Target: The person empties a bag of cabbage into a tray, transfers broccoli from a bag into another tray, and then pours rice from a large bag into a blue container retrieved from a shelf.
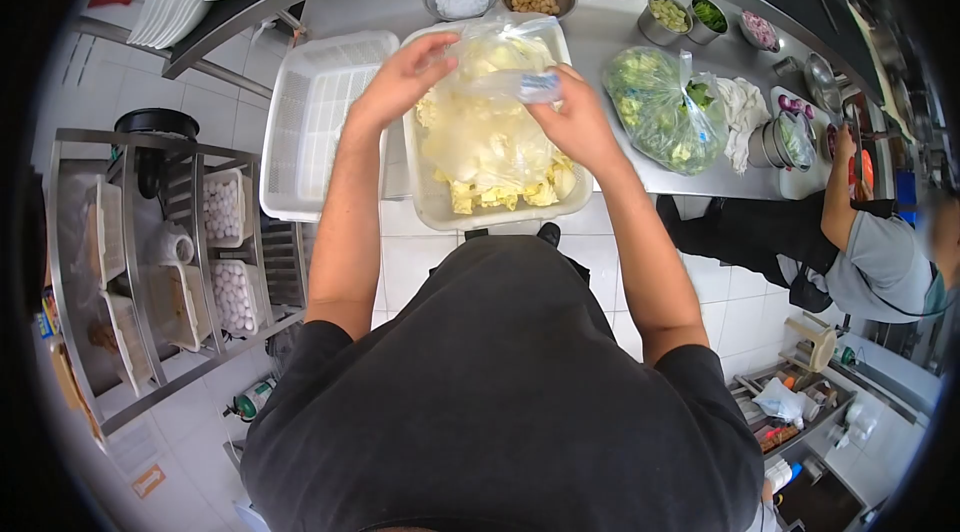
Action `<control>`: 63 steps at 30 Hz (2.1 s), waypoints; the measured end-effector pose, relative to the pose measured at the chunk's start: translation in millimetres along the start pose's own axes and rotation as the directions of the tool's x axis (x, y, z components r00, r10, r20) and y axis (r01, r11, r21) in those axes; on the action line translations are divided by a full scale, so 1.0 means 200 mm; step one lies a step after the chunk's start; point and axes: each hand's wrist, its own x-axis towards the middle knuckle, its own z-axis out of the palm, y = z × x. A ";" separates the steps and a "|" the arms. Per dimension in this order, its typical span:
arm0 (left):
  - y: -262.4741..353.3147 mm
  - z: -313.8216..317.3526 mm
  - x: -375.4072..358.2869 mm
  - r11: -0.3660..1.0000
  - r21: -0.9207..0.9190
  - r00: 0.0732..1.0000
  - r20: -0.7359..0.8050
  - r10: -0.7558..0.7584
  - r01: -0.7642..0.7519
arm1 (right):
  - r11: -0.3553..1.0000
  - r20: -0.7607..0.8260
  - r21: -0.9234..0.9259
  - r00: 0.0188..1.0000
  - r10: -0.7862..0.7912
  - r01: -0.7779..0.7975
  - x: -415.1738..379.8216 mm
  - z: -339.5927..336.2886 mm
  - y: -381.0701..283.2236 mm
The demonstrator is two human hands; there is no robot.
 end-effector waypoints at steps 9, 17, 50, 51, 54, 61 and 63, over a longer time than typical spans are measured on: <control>-0.23 0.31 -0.10 0.990 -0.134 0.937 -0.340 -0.083 0.039 | 0.954 -0.337 -0.125 0.893 -0.298 0.272 -0.18 0.07 -0.12; 0.01 0.12 -0.20 0.914 -0.404 0.976 -0.208 -0.060 -0.030 | 0.834 -0.163 -0.204 0.823 -0.545 0.512 -0.23 0.10 -0.11; -0.53 -0.20 -0.58 -0.340 -0.910 0.968 -0.192 -0.161 -0.237 | 0.022 0.246 0.859 0.450 0.859 -0.511 -0.84 0.83 0.21; -0.57 -0.20 -0.56 -0.403 -0.899 0.985 -0.154 -0.082 -0.174 | 0.009 0.238 0.879 0.456 0.857 -0.476 -0.81 0.87 0.20; -0.58 -0.18 -0.51 -0.547 -0.835 0.992 -0.111 0.060 -0.060 | -0.033 0.216 0.934 0.490 0.844 -0.355 -0.78 0.95 0.24; -0.53 -0.05 -0.44 -0.201 -0.966 0.883 -0.052 -0.466 -0.163 | -0.011 0.119 0.965 0.404 0.907 -0.260 -0.86 1.02 0.21; -0.55 -0.08 -0.46 -0.316 -0.943 0.952 -0.004 -0.307 -0.106 | -0.025 0.125 0.969 0.400 0.908 -0.246 -0.90 1.03 0.19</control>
